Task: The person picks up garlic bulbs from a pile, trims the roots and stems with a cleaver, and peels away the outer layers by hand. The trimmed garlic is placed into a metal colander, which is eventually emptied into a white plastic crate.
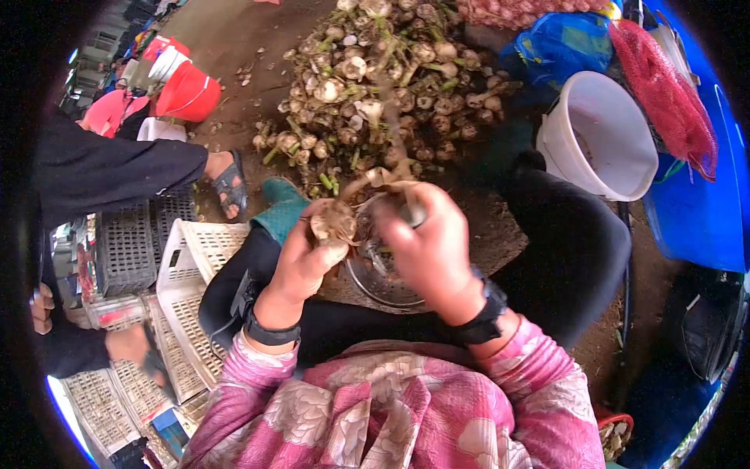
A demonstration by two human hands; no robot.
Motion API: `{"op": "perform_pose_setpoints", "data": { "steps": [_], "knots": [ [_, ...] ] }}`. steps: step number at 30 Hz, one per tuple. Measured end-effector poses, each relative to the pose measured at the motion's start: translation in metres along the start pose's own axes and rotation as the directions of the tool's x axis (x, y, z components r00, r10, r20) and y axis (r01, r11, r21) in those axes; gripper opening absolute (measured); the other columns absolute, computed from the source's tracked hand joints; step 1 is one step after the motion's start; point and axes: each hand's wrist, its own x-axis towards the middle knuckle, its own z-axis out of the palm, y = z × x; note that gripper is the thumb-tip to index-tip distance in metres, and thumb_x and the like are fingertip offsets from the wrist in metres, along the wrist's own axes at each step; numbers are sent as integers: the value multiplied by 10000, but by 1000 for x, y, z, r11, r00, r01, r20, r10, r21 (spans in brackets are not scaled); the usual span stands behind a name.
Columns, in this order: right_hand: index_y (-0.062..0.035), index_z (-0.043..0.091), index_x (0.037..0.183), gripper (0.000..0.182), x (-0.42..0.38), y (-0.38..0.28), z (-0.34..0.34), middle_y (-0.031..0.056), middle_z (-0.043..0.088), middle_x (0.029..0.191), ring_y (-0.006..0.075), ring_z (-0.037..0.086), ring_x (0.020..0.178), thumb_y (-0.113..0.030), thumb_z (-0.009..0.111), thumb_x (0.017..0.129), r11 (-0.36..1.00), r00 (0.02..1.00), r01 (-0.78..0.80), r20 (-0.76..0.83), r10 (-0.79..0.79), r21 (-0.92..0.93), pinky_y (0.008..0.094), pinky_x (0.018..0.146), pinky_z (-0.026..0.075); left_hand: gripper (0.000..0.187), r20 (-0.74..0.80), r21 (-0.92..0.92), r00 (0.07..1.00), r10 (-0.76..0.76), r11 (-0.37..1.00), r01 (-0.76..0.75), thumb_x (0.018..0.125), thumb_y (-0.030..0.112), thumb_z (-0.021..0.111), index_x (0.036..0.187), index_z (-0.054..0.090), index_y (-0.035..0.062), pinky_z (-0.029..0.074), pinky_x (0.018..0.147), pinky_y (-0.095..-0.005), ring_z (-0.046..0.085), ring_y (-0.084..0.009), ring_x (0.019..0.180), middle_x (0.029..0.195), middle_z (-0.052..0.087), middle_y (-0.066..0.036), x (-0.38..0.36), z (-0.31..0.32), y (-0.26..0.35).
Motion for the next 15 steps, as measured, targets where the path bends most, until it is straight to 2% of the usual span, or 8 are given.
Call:
{"op": "perform_pose_setpoints", "data": {
  "steps": [1, 2, 3, 7, 8, 12, 14, 15],
  "knots": [
    [-5, 558, 797, 182, 4, 2, -8, 125, 602, 719, 234, 587, 634, -152, 644, 735, 956, 997, 50, -35, -63, -290, 319, 584, 465, 485, -53, 8, 998, 41, 999, -41, 737, 182, 640, 1113, 415, -25, 412, 784, -247, 501, -94, 865, 962, 539, -38, -6, -5, 0],
    [-14, 541, 748, 187, 9, 4, -14, 163, 589, 701, 308, 588, 623, -165, 649, 723, 826, 989, 86, -50, -137, -557, 356, 564, 466, 473, -78, 91, 995, 64, 994, -57, 731, 168, 637, 1102, 413, -23, 411, 779, -244, 499, -92, 854, 951, 537, -38, -10, -7, 3],
    [-29, 506, 698, 207, 9, 3, -14, 199, 559, 698, 382, 551, 650, -182, 644, 712, 741, 981, 130, -22, -192, -659, 409, 544, 454, 462, -99, 171, 991, 88, 983, -71, 725, 154, 634, 1090, 412, -21, 410, 775, -241, 497, -89, 843, 941, 535, -37, -12, -9, 7],
    [-78, 499, 673, 217, -13, -1, 6, 89, 533, 590, 279, 564, 546, -191, 661, 584, 562, 841, 535, 341, -419, -630, 367, 503, 456, 513, -62, 505, 970, 236, 846, -173, 688, 117, 668, 1114, 397, 31, 431, 760, -255, 520, -109, 819, 920, 538, -37, -9, -22, 5],
    [-93, 500, 673, 224, -15, 3, 11, 63, 529, 579, 244, 558, 516, -208, 658, 565, 497, 800, 598, 432, -417, -629, 352, 476, 443, 520, -118, 466, 975, 190, 878, -115, 679, 118, 682, 1112, 402, 51, 438, 757, -257, 533, -122, 821, 926, 543, -39, -10, -26, -3],
    [-104, 506, 684, 259, -12, 8, 26, 49, 527, 575, 226, 550, 499, -246, 667, 539, 490, 734, 679, 511, -448, -546, 330, 453, 421, 511, -88, 654, 974, 211, 749, -103, 673, 114, 695, 1102, 417, 96, 465, 717, -283, 559, -147, 816, 891, 561, -56, -11, -37, -9],
    [-104, 508, 691, 268, -3, 12, 33, 51, 527, 574, 232, 549, 500, -248, 671, 534, 488, 712, 702, 521, -471, -518, 338, 456, 424, 466, -216, 238, 974, 65, 971, -12, 673, 171, 693, 1052, 445, 61, 463, 706, -287, 565, -164, 803, 866, 565, -76, -13, -37, -11],
    [-106, 507, 699, 280, 2, 21, 36, 53, 522, 573, 243, 541, 495, -252, 677, 533, 482, 716, 697, 472, -514, -531, 350, 456, 422, 452, -257, 3, 966, -25, 1000, 26, 673, 200, 692, 1027, 459, 44, 461, 700, -289, 568, -173, 797, 854, 567, -87, -14, -36, -11]
  ]
}}
